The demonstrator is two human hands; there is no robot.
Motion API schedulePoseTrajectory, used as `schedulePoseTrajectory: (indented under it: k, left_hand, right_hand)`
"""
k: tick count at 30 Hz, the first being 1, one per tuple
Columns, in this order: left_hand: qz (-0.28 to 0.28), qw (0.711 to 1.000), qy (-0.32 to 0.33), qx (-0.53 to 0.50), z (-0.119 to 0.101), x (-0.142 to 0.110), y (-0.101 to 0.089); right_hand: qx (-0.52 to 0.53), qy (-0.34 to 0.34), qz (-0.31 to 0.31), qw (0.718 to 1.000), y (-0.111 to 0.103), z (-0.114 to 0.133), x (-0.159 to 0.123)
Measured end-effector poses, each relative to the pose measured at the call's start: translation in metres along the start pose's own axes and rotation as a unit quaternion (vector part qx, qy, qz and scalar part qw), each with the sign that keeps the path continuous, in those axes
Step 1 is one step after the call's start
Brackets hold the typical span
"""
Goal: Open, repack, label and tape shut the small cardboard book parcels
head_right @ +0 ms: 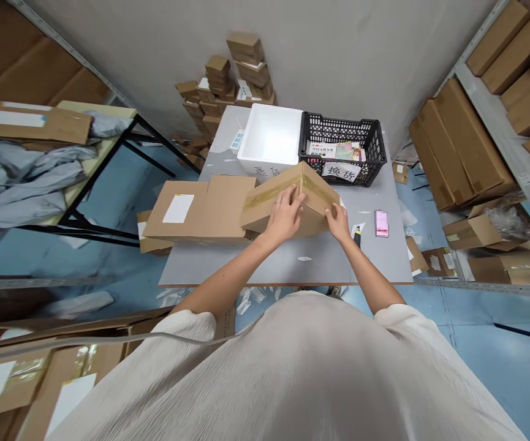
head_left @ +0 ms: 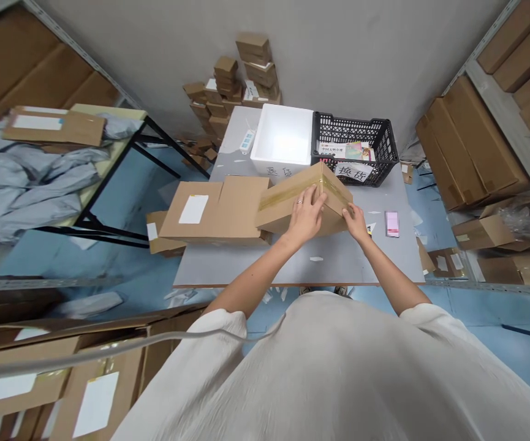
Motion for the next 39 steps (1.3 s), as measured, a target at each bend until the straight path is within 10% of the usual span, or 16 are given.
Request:
schedulePoseTrajectory:
  k: [12,18,29,39]
  left_hand:
    - [0.025,1.000,0.008,-0.013,-0.007,-0.002,0.008]
    - [0.001,0.999,0.022,-0.028,-0.016,0.005,0.002]
    - [-0.055,0.994,0.044,-0.083,-0.035,0.027,0.013]
    - [-0.038,0.991,0.012,-0.125,-0.002,0.011,0.016]
  right_hand:
    - [0.116,0.265,0.061,0.955,0.008,-0.066,-0.008]
    - [0.180,0.233,0.004,0.956,-0.013,-0.065,-0.018]
    - [0.067,0.103,-0.111,0.986,-0.120,-0.041,-0.012]
    - [-0.029,0.070,-0.093,0.993,-0.127,-0.024,-0.024]
Point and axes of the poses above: each hand's wrist, its own x-axis towards the middle knuckle, its own y-axis out of the palm, z = x × y, the point moved 6 cm from there along x, towards the middle knuckle, and after that the axes turned 5 degrees about -x, right-handed, at the moved point
